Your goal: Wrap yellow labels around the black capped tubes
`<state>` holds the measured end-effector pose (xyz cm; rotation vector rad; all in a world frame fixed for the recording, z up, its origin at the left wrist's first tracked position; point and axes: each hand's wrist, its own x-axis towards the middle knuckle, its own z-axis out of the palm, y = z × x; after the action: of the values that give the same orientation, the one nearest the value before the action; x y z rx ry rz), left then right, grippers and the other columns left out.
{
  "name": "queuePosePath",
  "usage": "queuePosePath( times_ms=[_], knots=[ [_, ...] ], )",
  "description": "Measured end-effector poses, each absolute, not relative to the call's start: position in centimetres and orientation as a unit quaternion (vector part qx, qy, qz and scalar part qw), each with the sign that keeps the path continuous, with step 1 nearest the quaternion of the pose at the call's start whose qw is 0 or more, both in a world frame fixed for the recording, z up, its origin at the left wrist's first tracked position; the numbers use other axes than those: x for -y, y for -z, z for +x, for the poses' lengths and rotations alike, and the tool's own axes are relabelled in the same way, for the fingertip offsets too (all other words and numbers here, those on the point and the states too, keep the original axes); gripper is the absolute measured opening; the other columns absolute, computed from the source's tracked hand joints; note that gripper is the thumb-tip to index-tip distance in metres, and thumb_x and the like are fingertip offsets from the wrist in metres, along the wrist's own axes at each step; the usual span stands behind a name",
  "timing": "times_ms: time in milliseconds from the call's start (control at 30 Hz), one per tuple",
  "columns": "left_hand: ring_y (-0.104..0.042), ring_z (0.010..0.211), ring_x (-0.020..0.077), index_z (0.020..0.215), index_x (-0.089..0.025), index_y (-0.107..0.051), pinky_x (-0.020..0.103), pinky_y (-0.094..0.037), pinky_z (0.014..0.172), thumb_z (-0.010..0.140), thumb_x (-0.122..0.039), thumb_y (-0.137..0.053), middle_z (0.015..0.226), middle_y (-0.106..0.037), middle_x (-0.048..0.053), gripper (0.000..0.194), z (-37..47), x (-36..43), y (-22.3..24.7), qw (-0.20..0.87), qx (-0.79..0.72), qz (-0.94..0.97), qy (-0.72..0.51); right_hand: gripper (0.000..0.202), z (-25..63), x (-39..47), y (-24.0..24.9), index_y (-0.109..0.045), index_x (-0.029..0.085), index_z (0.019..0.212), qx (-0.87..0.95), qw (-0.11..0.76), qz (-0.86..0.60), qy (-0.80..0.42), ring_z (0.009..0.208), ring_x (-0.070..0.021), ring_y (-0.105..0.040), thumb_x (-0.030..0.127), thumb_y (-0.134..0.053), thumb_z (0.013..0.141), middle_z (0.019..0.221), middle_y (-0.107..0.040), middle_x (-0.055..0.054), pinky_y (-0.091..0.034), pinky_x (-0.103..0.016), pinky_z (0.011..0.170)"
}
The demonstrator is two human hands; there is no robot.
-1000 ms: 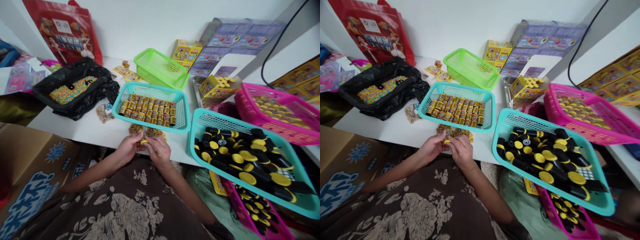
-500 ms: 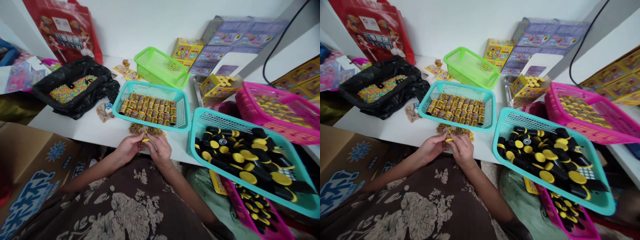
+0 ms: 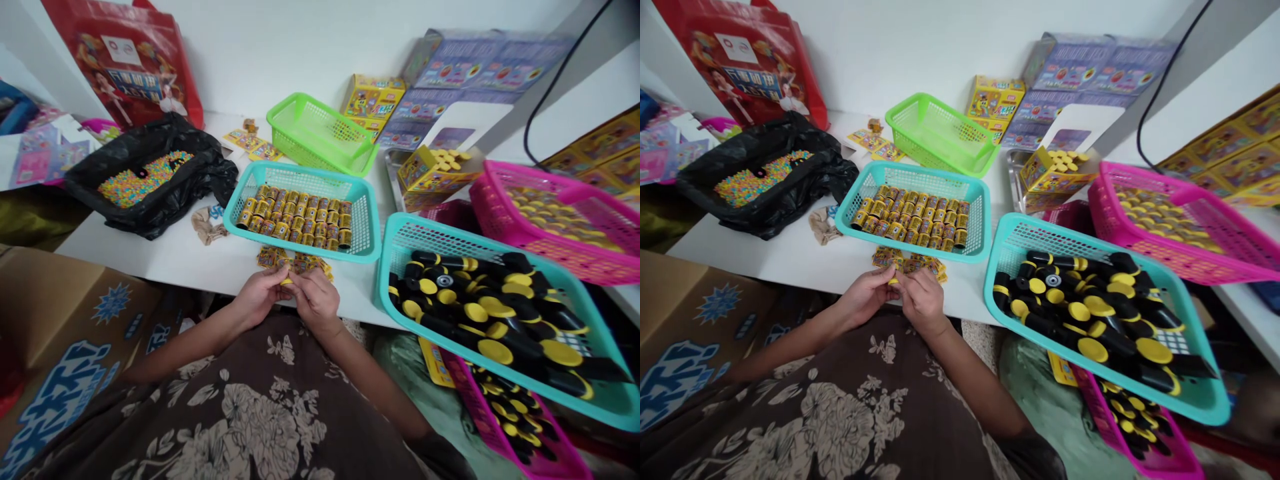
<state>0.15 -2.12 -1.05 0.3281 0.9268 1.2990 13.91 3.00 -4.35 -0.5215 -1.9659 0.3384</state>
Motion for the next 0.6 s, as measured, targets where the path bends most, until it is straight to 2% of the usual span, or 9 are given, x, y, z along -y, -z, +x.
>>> queuePosePath(
  times_ms=[133, 267, 367, 600],
  knots=[
    [-0.06, 0.065, 0.0136, 0.077, -0.011, -0.07, 0.028, -0.048, 0.064, 0.068, -0.034, -0.083, 0.074, -0.067, 0.004, 0.028, -0.13, 2.07, 0.89, 0.69, -0.418, 0.143, -0.573, 0.025, 14.16, -3.06, 4.19, -0.07, 0.022, 0.109, 0.829, 0.512, -0.201, -0.103, 0.07, -0.0181, -0.06, 0.013, -0.061, 0.088, 0.076, -0.068, -0.005, -0.049, -0.033, 0.064],
    [-0.061, 0.065, 0.0143, 0.082, -0.011, -0.07, 0.028, -0.048, 0.063, 0.073, -0.034, -0.079, 0.077, -0.068, 0.005, 0.026, -0.47, 2.13, 0.48, 0.688, -0.422, 0.14, -0.573, 0.028, 14.24, -2.98, 4.13, -0.067, 0.022, 0.117, 0.813, 0.508, -0.243, -0.149, 0.076, -0.0198, -0.063, 0.02, -0.064, 0.089, 0.085, -0.07, -0.006, -0.053, -0.036, 0.07],
    [-0.059, 0.06, 0.0134, 0.08, -0.011, -0.07, 0.026, -0.046, 0.059, 0.077, -0.035, -0.075, 0.072, -0.067, 0.004, 0.024, -0.56, 2.14, 0.28, 0.709, -0.408, 0.119, -0.563, 0.029, 14.16, -2.97, 4.23, -0.066, 0.022, 0.118, 0.811, 0.503, -0.249, -0.165, 0.078, -0.0203, -0.064, 0.02, -0.063, 0.09, 0.088, -0.072, -0.007, -0.054, -0.037, 0.072],
    [-0.061, 0.063, 0.0133, 0.078, -0.01, -0.07, 0.025, -0.046, 0.06, 0.071, -0.032, -0.08, 0.072, -0.068, 0.004, 0.025, -0.38, 2.05, 0.14, 0.693, -0.413, 0.146, -0.572, 0.023, 14.04, -2.92, 4.26, -0.068, 0.021, 0.112, 0.802, 0.52, -0.239, -0.169, 0.073, -0.0186, -0.063, 0.017, -0.062, 0.09, 0.084, -0.071, -0.006, -0.054, -0.035, 0.068]
  ],
)
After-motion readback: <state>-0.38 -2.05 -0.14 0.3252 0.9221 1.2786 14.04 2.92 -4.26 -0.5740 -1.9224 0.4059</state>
